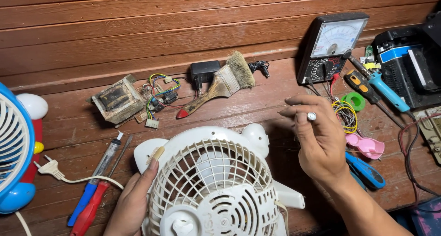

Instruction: Cleaning a plastic fan housing using a brush and a small screwdriver to remove dust and debris.

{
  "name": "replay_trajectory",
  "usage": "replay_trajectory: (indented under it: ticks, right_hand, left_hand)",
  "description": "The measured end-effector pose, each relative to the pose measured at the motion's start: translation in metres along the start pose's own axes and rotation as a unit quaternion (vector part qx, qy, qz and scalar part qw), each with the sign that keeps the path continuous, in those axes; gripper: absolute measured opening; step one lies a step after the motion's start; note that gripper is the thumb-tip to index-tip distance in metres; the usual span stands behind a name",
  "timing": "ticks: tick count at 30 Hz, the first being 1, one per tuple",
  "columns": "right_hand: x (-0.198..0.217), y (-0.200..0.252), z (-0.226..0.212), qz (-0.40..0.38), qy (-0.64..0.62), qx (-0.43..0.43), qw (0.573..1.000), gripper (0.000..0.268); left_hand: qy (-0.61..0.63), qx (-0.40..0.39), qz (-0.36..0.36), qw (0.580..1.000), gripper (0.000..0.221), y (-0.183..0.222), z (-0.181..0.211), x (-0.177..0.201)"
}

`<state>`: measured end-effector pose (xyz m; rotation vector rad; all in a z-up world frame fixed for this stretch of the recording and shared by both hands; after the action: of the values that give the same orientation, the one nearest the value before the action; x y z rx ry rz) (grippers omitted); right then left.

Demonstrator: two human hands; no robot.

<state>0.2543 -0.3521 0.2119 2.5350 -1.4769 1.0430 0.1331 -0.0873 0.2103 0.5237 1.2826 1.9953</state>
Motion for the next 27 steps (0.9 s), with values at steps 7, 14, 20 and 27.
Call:
replay_trajectory:
  ticks: [7, 14, 20, 27]
  right_hand:
    - [0.004, 0.017, 0.01, 0.003, 0.002, 0.015, 1.0, 0.018]
    - [0.002, 0.016, 0.002, 0.007, 0.004, 0.03, 1.0, 0.021]
    - [0.0, 0.017, 0.005, 0.009, 0.005, 0.043, 0.999, 0.023]
    - [-0.003, 0.017, 0.004, 0.011, 0.008, 0.056, 0.998, 0.027]
  left_hand:
    - [0.002, 0.0, 0.002, 1.0, 0.055, 0.001, -0.002, -0.005]
    - [0.003, -0.001, 0.003, 1.0, 0.055, 0.008, 0.001, -0.004]
    - [0.004, -0.001, 0.005, 1.0, 0.055, 0.009, 0.003, -0.003]
    - [0.006, 0.001, 0.006, 1.0, 0.055, 0.012, 0.006, -0.004]
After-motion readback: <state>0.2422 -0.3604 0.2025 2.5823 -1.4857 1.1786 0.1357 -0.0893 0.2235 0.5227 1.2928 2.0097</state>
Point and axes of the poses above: each hand's wrist, its own y-axis away from the middle knuckle, its own x-axis out of the back of the hand, z = x × y, the point moved 3 cm from there along -y, towards the middle knuckle, and after that the axes turned 9 degrees about x, right-handed, at the moved point
